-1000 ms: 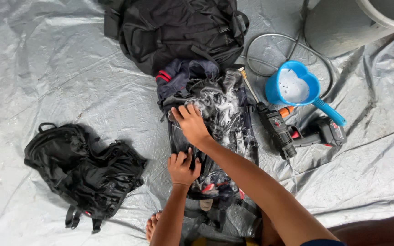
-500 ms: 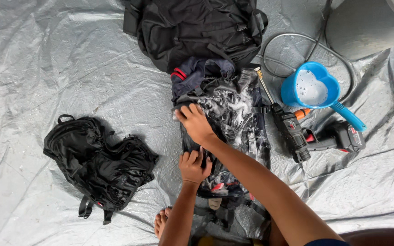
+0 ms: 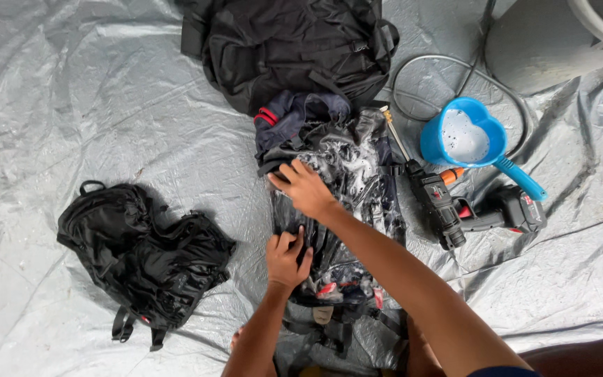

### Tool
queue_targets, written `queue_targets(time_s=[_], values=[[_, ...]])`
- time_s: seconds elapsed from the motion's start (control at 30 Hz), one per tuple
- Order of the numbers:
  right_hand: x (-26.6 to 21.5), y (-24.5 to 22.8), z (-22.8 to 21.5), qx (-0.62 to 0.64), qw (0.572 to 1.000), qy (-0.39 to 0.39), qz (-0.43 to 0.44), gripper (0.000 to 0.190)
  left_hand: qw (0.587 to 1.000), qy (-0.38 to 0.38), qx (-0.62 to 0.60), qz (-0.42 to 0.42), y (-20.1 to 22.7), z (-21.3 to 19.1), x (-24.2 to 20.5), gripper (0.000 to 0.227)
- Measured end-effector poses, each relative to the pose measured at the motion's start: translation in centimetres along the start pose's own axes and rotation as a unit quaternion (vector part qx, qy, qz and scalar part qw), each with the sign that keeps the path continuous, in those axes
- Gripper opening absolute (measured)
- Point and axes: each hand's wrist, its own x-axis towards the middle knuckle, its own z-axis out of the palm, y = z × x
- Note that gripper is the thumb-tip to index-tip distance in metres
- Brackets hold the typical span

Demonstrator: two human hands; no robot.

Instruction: The person cleans a backpack by hand using a small brush and soapy water while it lies on a plastic sheet on the floor.

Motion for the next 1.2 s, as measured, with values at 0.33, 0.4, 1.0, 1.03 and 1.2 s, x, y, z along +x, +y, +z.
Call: queue_targets(time_s=[0.33, 0.4, 1.0, 1.03, 1.2], values=[[-7.2, -2.3, -0.1, 0.034, 0.997, -0.022, -0.064, 0.060, 0.986, -0.138, 0.060, 0.073, -0.6, -3.2, -4.3, 0.066], [-4.2, -0.2, 0.1, 0.086, 0.991, -0.107, 0.003, 0.114, 0.972, -0.222, 0.035, 0.063, -0.8, -4.1, -4.9, 0.074], [-4.8, -3.0, -0.8, 0.077, 0.992, -0.084, -0.061, 0.061, 0.964, -0.091, 0.157, 0.194, -1.3, -3.6, -5.2, 0.043], [-5.1, -3.6, -0.7, 0.078, 0.991, -0.085, -0.061, 0.061, 0.964, -0.091, 0.157, 0.194, -1.2, -3.5, -5.2, 0.043], [-10.1, -7.1, -1.3, 0.190, 0.960, -0.168, -0.121, 0.056, 0.973, -0.093, 0.112, 0.178, -1.4, -3.5, -5.8, 0.035]])
